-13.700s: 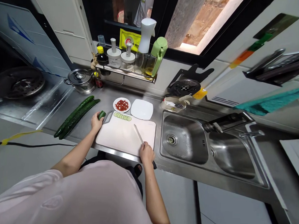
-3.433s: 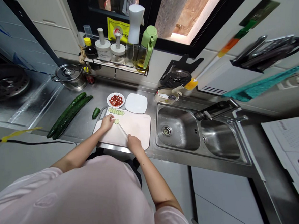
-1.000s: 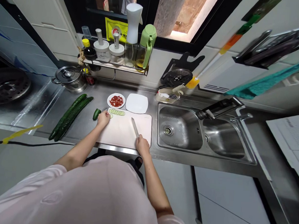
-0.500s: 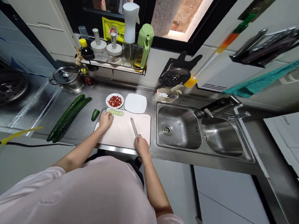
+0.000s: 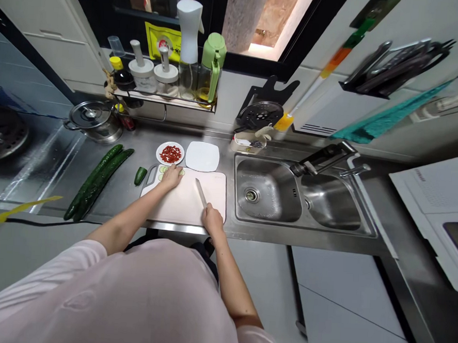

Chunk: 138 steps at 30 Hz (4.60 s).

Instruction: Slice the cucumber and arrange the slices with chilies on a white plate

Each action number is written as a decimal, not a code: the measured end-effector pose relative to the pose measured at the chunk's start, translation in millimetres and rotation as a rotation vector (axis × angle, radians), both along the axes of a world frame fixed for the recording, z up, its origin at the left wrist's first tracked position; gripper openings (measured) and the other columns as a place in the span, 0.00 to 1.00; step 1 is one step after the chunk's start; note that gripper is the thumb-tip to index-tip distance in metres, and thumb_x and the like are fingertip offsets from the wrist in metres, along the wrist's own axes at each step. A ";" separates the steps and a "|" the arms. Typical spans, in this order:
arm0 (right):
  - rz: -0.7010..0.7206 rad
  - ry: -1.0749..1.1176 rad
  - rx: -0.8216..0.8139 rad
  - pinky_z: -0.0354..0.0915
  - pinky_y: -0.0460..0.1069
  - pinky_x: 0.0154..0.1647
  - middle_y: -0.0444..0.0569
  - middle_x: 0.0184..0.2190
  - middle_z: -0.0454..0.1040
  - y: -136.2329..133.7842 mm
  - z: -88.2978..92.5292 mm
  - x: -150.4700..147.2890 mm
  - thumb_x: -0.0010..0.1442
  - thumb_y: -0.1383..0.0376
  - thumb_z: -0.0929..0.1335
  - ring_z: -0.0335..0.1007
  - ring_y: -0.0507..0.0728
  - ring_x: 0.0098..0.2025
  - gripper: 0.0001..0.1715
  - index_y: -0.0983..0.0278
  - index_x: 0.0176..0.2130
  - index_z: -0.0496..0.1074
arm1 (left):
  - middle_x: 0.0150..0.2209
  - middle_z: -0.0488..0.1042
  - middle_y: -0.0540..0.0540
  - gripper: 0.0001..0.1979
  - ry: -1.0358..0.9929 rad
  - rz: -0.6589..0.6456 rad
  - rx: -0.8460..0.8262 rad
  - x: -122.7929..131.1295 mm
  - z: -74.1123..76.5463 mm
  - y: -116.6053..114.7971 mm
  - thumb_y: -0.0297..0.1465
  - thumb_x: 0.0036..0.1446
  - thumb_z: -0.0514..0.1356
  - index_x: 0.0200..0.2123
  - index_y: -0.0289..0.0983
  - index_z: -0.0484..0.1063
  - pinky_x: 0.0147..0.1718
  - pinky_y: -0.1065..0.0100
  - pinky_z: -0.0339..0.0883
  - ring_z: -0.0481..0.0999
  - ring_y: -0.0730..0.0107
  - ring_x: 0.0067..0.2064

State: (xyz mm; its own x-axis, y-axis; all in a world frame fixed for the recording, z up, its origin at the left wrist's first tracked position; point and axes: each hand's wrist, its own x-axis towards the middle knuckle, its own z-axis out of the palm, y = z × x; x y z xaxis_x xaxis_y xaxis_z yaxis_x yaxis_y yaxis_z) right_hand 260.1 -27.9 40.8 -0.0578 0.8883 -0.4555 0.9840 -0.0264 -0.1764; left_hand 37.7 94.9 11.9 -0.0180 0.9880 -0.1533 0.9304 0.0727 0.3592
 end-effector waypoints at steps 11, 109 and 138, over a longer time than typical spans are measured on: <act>0.003 0.006 -0.002 0.56 0.47 0.37 0.54 0.37 0.73 0.6 -1.5 1.2 0.65 0.63 0.54 0.69 0.57 0.40 0.17 0.65 0.49 0.61 | 0.44 0.68 0.42 0.12 -0.027 0.015 0.075 1.0 5.0 -3.4 0.26 0.57 0.50 0.42 0.40 0.68 0.47 0.63 0.57 0.65 0.60 0.48; 0.440 -0.051 -0.129 0.60 0.48 0.36 0.57 0.40 0.72 5.0 26.7 -14.8 0.61 0.70 0.58 0.69 0.59 0.42 0.14 0.67 0.46 0.64 | 0.30 0.73 0.50 0.08 -0.244 0.346 -0.086 -24.3 -15.8 -61.6 0.34 0.51 0.58 0.36 0.41 0.70 0.33 0.72 0.59 0.71 0.71 0.33; 0.462 -0.033 -0.138 0.61 0.48 0.35 0.58 0.40 0.73 24.4 29.1 -30.3 0.60 0.71 0.58 0.70 0.59 0.42 0.15 0.68 0.45 0.67 | 0.31 0.73 0.50 0.08 -0.244 0.327 -0.090 -27.6 -18.6 -59.8 0.35 0.50 0.59 0.36 0.41 0.70 0.32 0.72 0.58 0.71 0.70 0.33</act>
